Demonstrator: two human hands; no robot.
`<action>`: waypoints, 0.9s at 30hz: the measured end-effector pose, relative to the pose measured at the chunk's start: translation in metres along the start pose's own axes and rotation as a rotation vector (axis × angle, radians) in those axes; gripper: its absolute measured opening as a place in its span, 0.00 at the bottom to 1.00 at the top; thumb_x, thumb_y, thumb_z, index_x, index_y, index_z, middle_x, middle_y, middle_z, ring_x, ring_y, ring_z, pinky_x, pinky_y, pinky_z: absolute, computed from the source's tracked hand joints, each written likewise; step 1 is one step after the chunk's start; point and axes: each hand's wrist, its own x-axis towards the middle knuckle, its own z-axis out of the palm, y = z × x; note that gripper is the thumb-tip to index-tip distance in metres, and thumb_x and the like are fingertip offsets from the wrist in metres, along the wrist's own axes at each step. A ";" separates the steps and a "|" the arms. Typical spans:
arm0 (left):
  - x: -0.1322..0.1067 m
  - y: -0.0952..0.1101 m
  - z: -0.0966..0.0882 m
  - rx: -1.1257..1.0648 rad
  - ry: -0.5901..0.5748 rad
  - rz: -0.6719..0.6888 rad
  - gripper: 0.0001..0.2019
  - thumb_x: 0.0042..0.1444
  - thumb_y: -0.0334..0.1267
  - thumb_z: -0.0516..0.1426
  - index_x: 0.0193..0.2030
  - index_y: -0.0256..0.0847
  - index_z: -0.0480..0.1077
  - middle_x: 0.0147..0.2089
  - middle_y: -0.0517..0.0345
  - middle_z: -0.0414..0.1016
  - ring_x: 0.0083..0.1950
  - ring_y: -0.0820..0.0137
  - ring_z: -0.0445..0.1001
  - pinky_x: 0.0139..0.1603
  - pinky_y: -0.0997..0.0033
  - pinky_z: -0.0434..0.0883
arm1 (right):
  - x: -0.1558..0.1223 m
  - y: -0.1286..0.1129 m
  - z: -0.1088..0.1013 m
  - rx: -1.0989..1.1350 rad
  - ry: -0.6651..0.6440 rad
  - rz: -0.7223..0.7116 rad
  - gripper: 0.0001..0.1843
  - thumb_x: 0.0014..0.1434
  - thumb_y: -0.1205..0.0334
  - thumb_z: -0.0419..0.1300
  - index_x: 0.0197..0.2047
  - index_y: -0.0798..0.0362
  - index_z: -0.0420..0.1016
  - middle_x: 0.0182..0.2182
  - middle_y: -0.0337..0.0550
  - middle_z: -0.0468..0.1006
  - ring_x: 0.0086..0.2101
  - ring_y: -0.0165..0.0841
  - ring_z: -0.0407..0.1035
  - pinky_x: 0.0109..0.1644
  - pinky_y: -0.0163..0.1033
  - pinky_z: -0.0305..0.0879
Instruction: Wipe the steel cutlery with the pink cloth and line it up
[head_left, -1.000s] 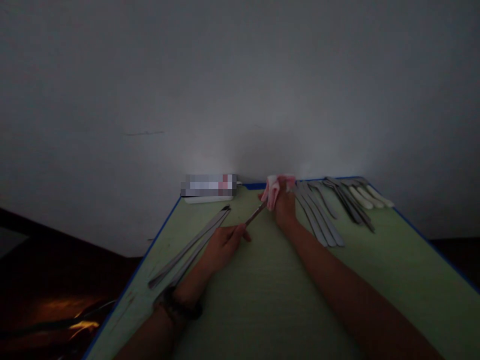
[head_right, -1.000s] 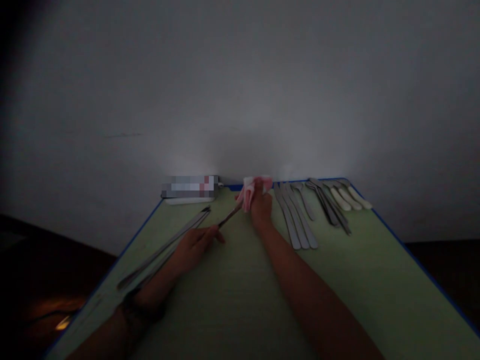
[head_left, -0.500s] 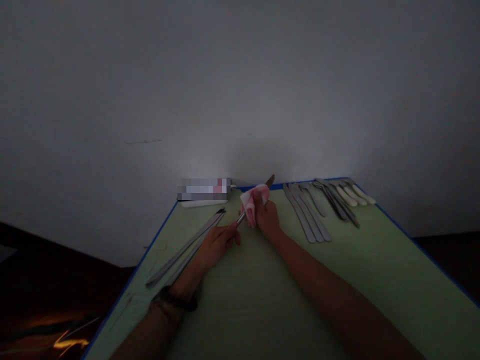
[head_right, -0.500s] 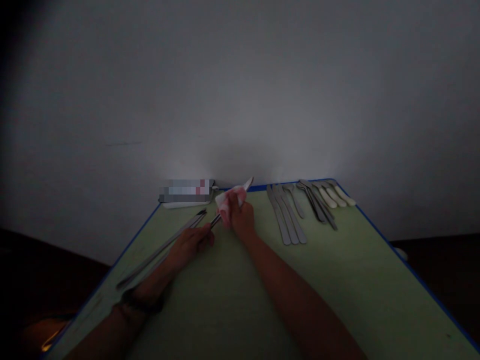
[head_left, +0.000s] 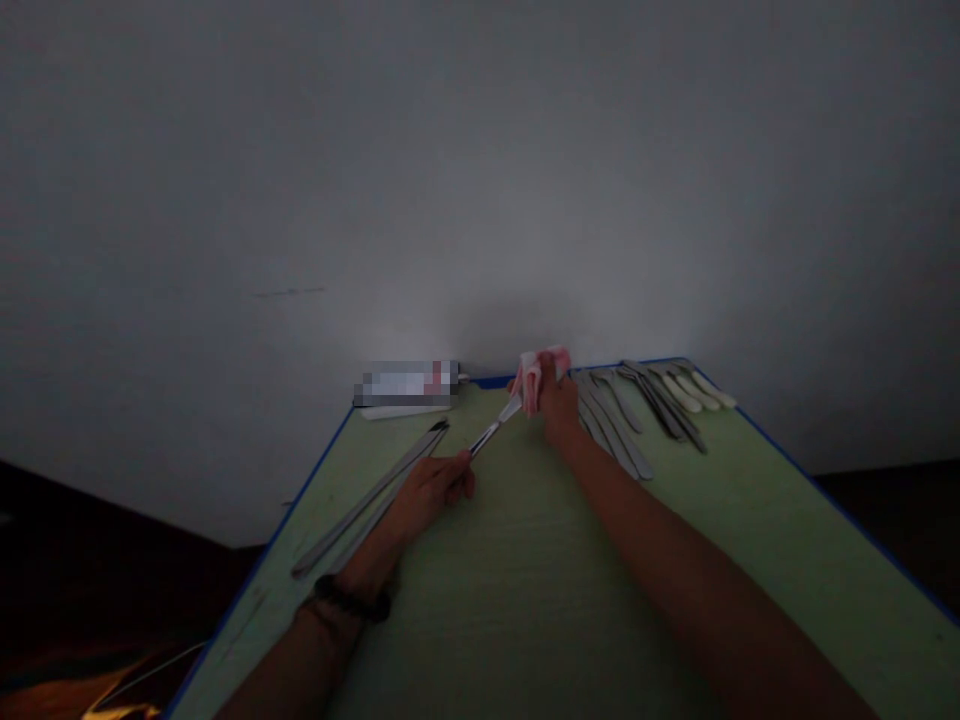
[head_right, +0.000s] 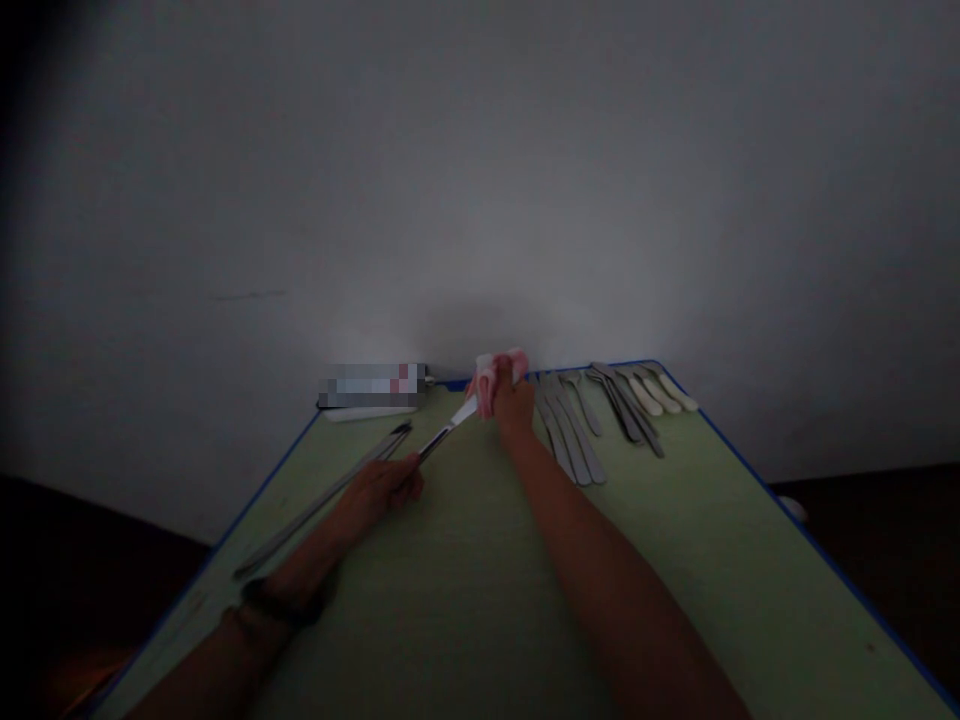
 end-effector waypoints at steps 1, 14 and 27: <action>0.000 0.000 0.000 -0.018 0.004 0.000 0.29 0.58 0.58 0.46 0.19 0.38 0.70 0.17 0.64 0.57 0.21 0.74 0.58 0.25 0.73 0.54 | 0.003 -0.001 -0.002 -0.025 0.015 0.014 0.39 0.63 0.34 0.37 0.22 0.56 0.71 0.18 0.49 0.74 0.22 0.35 0.71 0.21 0.34 0.59; 0.006 -0.008 0.003 -0.092 0.317 0.048 0.27 0.59 0.59 0.45 0.23 0.39 0.67 0.17 0.65 0.57 0.21 0.74 0.56 0.23 0.75 0.53 | -0.028 -0.006 -0.043 -0.436 -0.444 -0.020 0.28 0.58 0.39 0.55 0.23 0.56 0.75 0.22 0.49 0.77 0.27 0.37 0.72 0.30 0.37 0.62; -0.005 0.000 0.013 0.240 0.571 0.328 0.22 0.64 0.48 0.44 0.36 0.39 0.74 0.23 0.61 0.69 0.25 0.70 0.69 0.28 0.73 0.62 | -0.052 0.015 -0.040 -0.220 -0.364 -0.310 0.18 0.58 0.57 0.58 0.50 0.58 0.71 0.45 0.54 0.74 0.34 0.33 0.70 0.42 0.41 0.68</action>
